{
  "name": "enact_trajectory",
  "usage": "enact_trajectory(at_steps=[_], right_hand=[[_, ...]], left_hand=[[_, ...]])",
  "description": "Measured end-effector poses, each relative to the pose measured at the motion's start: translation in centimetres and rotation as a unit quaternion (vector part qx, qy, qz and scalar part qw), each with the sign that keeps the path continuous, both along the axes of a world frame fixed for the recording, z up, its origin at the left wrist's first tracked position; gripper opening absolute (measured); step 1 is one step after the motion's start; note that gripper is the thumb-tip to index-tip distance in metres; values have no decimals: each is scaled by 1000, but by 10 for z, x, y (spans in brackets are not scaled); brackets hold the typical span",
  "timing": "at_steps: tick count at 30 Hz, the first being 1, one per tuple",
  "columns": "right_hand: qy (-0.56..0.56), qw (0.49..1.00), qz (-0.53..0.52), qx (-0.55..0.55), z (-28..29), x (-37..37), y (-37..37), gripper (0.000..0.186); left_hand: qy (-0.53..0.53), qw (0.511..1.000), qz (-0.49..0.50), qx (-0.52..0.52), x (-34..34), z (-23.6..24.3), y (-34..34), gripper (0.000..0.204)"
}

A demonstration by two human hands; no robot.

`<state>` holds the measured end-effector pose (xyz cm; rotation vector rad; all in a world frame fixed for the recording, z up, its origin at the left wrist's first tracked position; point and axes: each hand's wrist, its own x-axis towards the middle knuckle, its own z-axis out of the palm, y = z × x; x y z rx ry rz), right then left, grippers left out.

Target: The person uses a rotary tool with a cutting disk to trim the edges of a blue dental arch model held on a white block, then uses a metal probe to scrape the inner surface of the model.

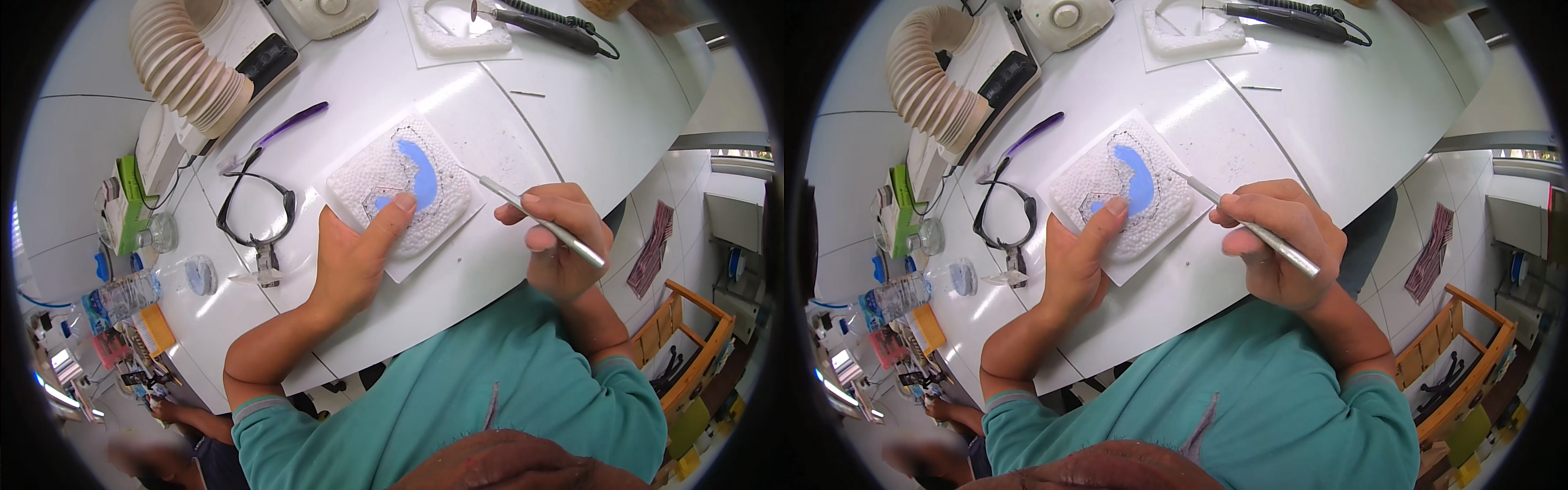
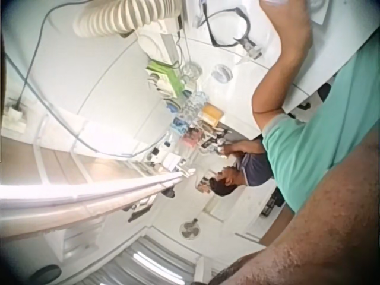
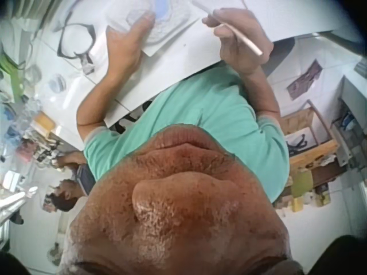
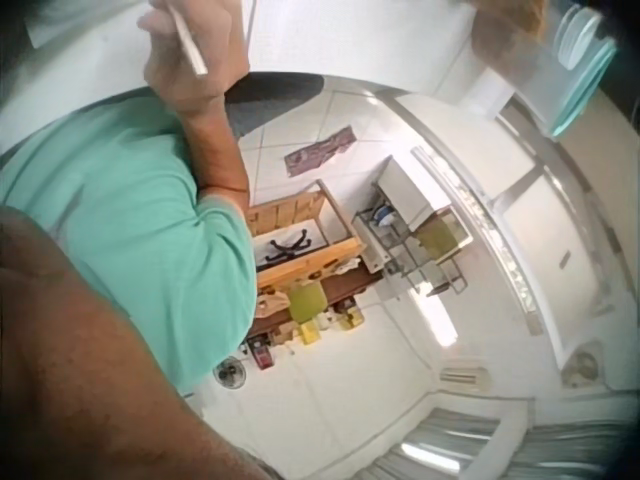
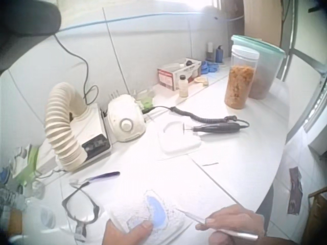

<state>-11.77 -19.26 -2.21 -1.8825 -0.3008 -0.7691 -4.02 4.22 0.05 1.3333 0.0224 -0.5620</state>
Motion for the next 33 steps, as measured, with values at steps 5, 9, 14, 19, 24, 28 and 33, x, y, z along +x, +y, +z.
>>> enact_trajectory(at_steps=[5,9,14,19,24,28,33], right_hand=[[-32,999,5,-37,-4,4,2,26],[-45,997,28,-64,-4,8,2,27],[-42,997,39,-44,-5,14,6,27],[-42,997,39,-46,-5,16,5,26],[-32,998,41,-46,-5,15,5,25],[-12,998,37,-40,-4,14,4,25],[19,999,34,-32,1,14,5,22]], left_hand=[[7,1000,3,4,0,0,1,30],[6,1000,8,14,-1,-1,1,29],[0,1000,1,17,0,-2,2,30],[-1,1000,2,9,0,-3,1,32],[-3,1000,-2,14,-1,-3,2,34],[-2,1000,-2,12,0,-3,2,34],[3,1000,-3,16,-1,-2,2,34]])
